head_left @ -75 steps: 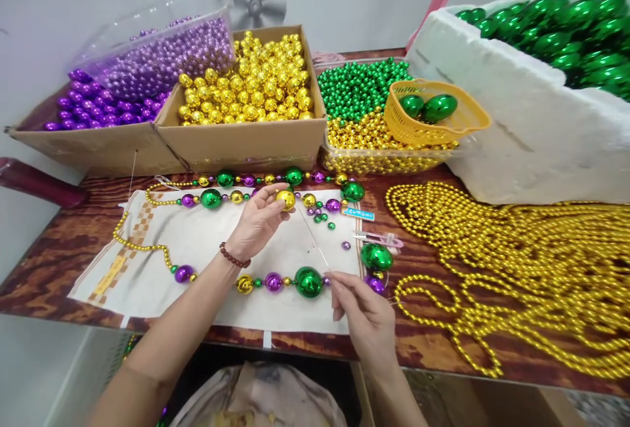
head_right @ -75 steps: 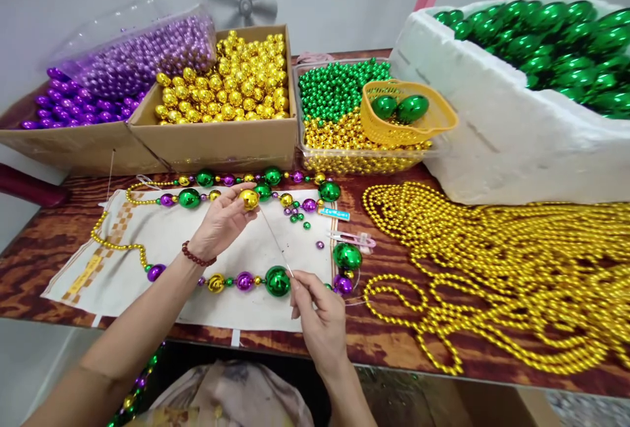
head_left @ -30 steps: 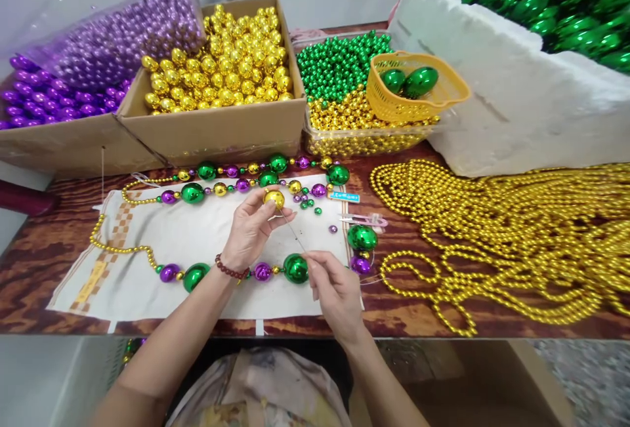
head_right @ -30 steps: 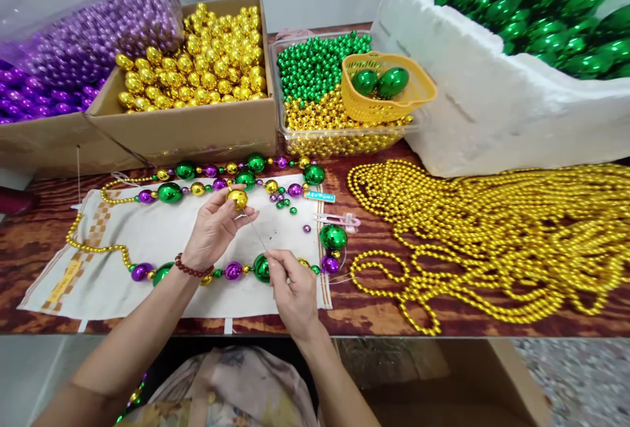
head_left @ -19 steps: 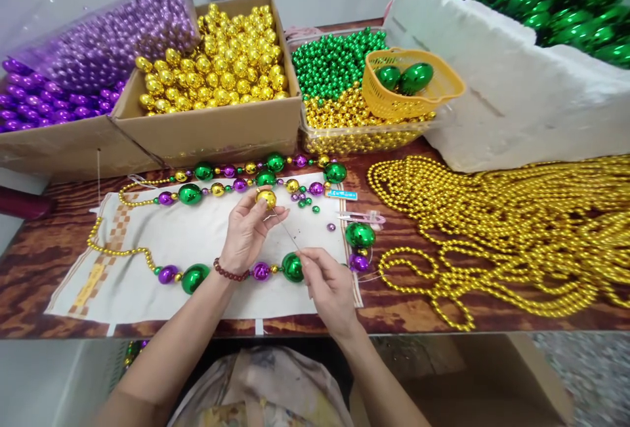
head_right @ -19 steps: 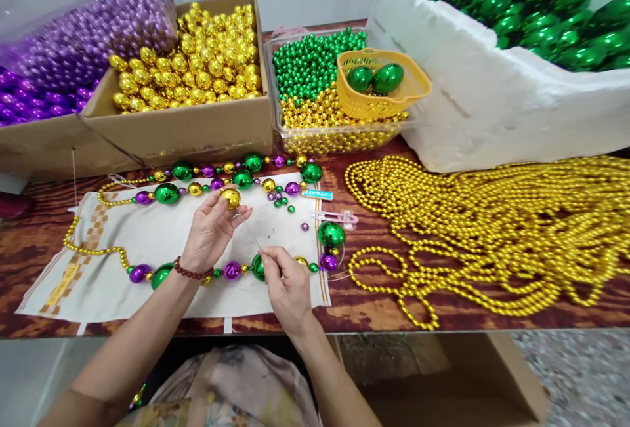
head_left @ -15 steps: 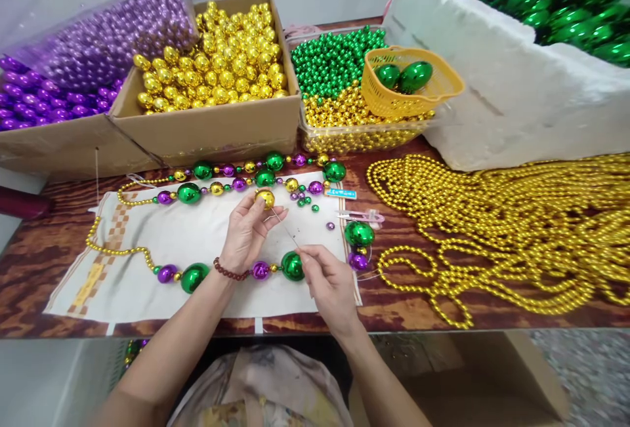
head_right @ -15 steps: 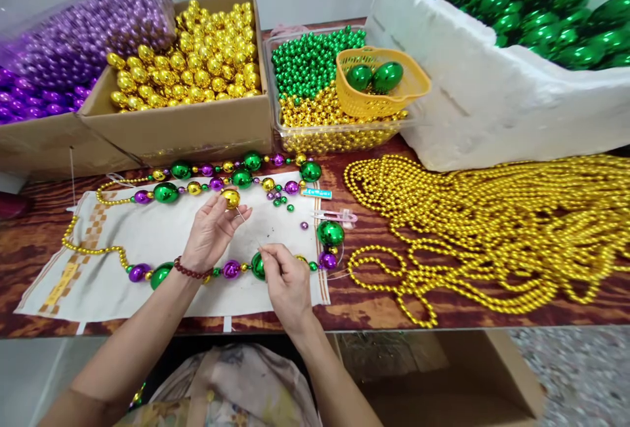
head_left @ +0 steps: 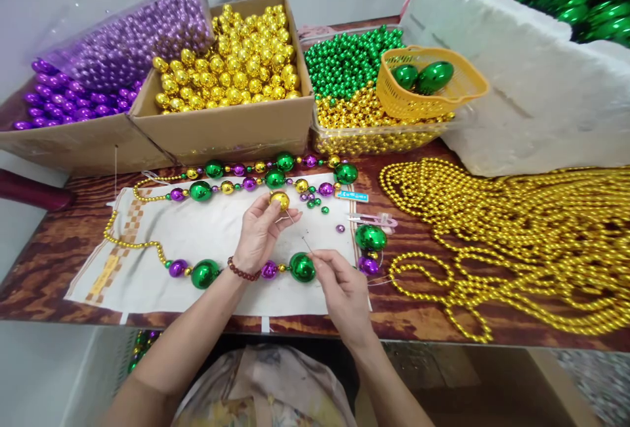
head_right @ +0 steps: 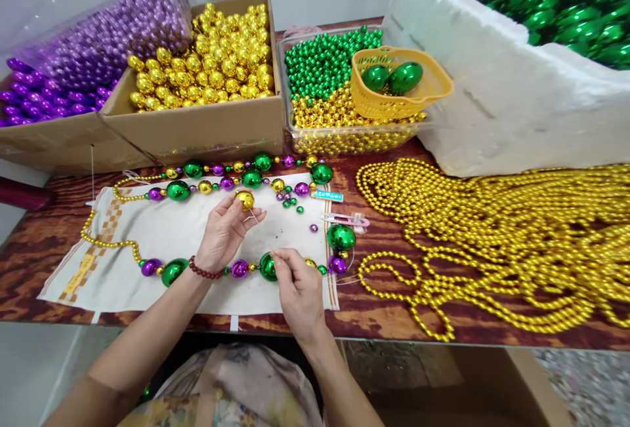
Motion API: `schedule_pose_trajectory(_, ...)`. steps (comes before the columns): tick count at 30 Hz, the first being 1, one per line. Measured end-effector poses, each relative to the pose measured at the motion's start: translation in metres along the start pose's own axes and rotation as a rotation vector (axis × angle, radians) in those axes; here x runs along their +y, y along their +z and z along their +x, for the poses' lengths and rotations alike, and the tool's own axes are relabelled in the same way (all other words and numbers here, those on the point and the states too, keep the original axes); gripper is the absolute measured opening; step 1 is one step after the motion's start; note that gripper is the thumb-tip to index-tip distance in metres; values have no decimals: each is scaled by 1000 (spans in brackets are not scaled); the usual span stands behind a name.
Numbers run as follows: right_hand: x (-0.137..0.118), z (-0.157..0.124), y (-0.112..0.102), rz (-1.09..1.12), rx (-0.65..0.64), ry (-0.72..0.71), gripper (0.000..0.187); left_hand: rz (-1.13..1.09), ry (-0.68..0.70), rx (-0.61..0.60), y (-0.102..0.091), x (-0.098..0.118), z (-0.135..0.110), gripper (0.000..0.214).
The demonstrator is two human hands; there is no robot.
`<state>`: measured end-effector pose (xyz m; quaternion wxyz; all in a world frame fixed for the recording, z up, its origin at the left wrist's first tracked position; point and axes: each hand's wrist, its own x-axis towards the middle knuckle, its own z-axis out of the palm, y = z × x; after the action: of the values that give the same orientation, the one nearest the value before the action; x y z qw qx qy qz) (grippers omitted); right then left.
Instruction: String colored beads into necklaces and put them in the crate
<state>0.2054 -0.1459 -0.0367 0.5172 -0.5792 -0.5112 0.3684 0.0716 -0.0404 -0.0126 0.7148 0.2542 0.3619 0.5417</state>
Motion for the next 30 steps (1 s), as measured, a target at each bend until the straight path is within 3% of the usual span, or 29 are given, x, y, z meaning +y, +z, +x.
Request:
schedule_pose_trajectory(17, 6, -8, -7, -32, -59, 25, 22, 42, -24, 15, -4, 8, 9, 41)
schedule_pose_trajectory(25, 12, -17, -9, -46, 5, 60, 24, 16, -120, -98, 4, 7, 1, 34)
schedule_pose_trajectory(30, 9, -11, -5, -28, -2, 67, 23, 68, -110, -103, 6, 1, -2, 35)
